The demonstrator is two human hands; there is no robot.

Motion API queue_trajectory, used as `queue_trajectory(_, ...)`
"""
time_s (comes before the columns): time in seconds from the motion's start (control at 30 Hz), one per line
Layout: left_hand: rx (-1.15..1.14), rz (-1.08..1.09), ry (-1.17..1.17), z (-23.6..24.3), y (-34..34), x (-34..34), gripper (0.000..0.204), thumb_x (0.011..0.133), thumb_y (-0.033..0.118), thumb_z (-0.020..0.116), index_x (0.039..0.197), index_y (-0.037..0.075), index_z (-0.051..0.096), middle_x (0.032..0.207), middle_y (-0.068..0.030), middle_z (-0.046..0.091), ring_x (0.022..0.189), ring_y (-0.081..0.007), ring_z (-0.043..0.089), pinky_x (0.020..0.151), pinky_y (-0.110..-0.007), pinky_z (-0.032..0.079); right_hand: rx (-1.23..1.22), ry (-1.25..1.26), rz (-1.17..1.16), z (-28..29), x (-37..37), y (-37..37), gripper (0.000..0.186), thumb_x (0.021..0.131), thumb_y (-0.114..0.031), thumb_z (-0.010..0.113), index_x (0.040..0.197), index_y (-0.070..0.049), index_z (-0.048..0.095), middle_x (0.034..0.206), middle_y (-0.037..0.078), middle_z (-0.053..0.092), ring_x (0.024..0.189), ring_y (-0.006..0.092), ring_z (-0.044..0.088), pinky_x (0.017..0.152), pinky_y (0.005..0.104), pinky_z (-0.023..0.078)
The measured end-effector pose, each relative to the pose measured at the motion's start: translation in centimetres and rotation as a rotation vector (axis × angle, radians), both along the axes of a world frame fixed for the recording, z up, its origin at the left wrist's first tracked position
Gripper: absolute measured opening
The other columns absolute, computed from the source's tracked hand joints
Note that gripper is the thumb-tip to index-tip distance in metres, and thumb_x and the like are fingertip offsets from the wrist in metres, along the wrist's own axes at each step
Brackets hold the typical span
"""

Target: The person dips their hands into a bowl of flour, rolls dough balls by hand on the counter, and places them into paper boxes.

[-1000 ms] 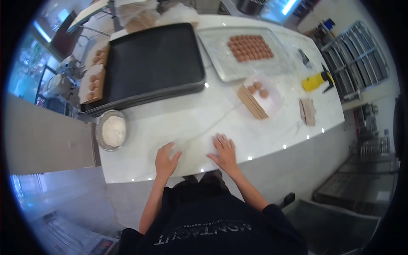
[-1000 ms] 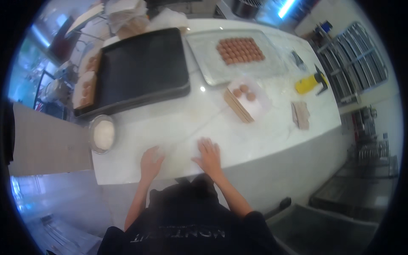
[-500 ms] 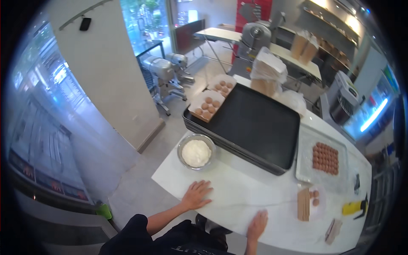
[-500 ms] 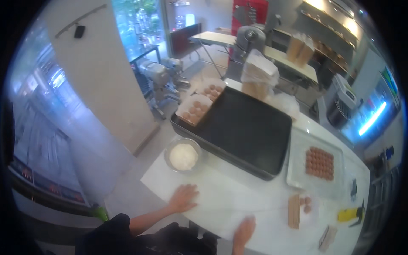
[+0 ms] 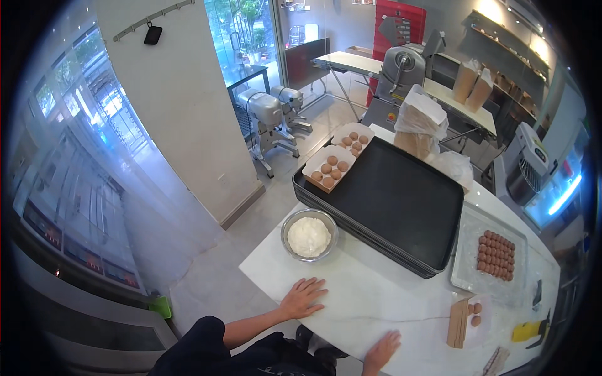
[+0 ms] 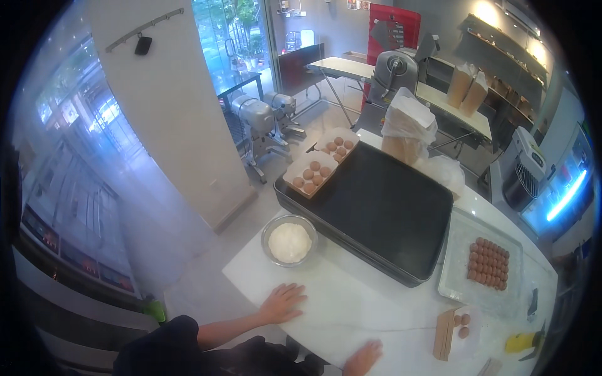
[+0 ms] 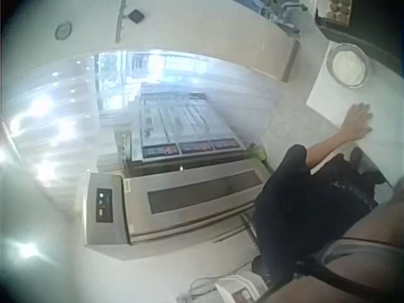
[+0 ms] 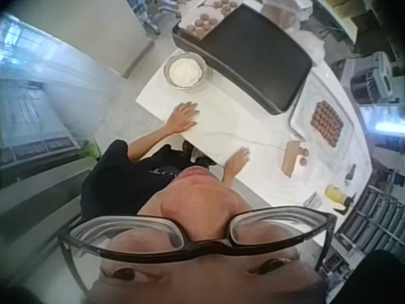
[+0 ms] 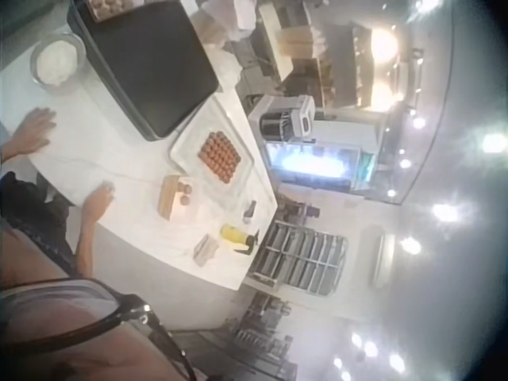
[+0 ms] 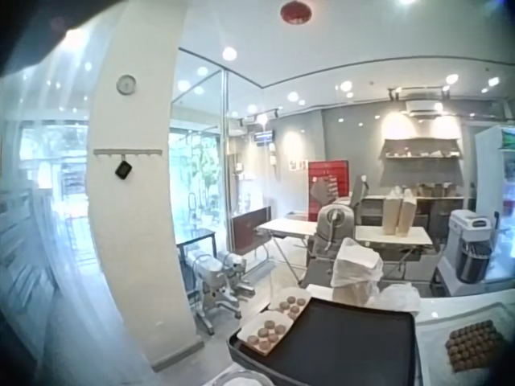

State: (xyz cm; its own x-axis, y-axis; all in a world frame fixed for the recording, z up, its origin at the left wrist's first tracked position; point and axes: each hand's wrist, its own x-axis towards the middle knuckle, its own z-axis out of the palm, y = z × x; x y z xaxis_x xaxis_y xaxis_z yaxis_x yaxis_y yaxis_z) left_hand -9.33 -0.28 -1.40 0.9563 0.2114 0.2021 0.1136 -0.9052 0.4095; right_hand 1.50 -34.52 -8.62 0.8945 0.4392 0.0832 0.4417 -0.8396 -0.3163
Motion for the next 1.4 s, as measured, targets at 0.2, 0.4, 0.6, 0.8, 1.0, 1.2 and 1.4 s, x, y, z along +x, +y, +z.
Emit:
queue_trajectory(0.2,0.009,0.014,-0.016,-0.4,-0.2,-0.4,0.049,0.091,0.042,0.066,0.132,0.017,0.058,0.148,-0.0086,0.047,0.137,-0.0302,0.042,0.113,-0.05,0.032,-0.137,-0.125,-0.209,2.0,8.0,-0.5,0.053,0.093,-0.006,0.042,0.145,0.006,0.041,0.154,0.025,0.036,0.146,0.0408,0.028,0.121,0.0536,0.016)
queue_trajectory(0.4,0.007,0.001,0.001,0.0,-0.5,0.3,0.049,0.09,0.042,0.066,0.131,0.017,0.058,0.149,-0.0079,0.047,0.137,-0.0296,0.042,0.113,-0.051,0.032,0.038,-0.186,-0.295,1.1,9.0,4.0,0.049,0.093,-0.005,0.046,0.141,0.004,0.047,0.151,0.026,0.04,0.144,0.0411,0.032,0.12,0.0505,0.02)
queue_trajectory(0.6,0.03,0.023,0.018,0.3,-0.1,-0.4,0.049,0.09,0.042,0.066,0.132,0.017,0.059,0.148,-0.0073,0.047,0.137,-0.0295,0.041,0.113,-0.051,0.032,0.003,-0.053,-0.105,0.9,2.3,0.3,0.047,0.094,-0.006,0.048,0.139,0.003,0.05,0.149,0.025,0.043,0.144,0.0415,0.031,0.121,0.0503,0.019)
queue_trajectory(0.8,0.001,0.008,0.017,0.3,-0.7,0.6,0.047,0.091,0.041,0.066,0.131,0.018,0.059,0.148,-0.0067,0.047,0.138,-0.0286,0.041,0.113,-0.05,0.032,0.034,-0.256,-0.316,2.0,10.1,2.8,0.045,0.093,-0.008,0.049,0.137,0.004,0.053,0.148,0.024,0.044,0.141,0.0429,0.036,0.12,0.0512,0.021)
queue_trajectory(1.0,0.014,0.027,0.012,0.5,-0.5,-0.5,0.046,0.09,0.039,0.066,0.13,0.018,0.059,0.148,-0.0067,0.048,0.137,-0.0287,0.042,0.113,-0.05,0.032,0.09,-0.094,-0.05,0.4,1.9,0.7,0.041,0.095,-0.008,0.048,0.134,0.003,0.055,0.147,0.025,0.045,0.14,0.042,0.037,0.119,0.0519,0.024)
queue_trajectory(1.2,-0.002,0.013,-0.033,0.2,-0.6,0.4,0.045,0.091,0.038,0.066,0.13,0.017,0.059,0.147,-0.0066,0.048,0.137,-0.0286,0.041,0.113,-0.05,0.032,0.084,-0.369,-0.229,0.9,8.7,2.1,0.037,0.095,-0.011,0.049,0.128,0.001,0.061,0.141,0.025,0.052,0.138,0.0402,0.043,0.119,0.0535,0.024)
queue_trajectory(1.4,0.018,0.028,-0.031,0.3,0.2,0.2,0.044,0.09,0.037,0.066,0.129,0.017,0.06,0.147,-0.0065,0.048,0.137,-0.0278,0.041,0.113,-0.05,0.032,0.268,-0.04,0.025,0.4,1.5,3.0,0.037,0.095,-0.008,0.05,0.129,0.003,0.06,0.141,0.026,0.052,0.137,0.0422,0.042,0.118,0.0524,0.026)
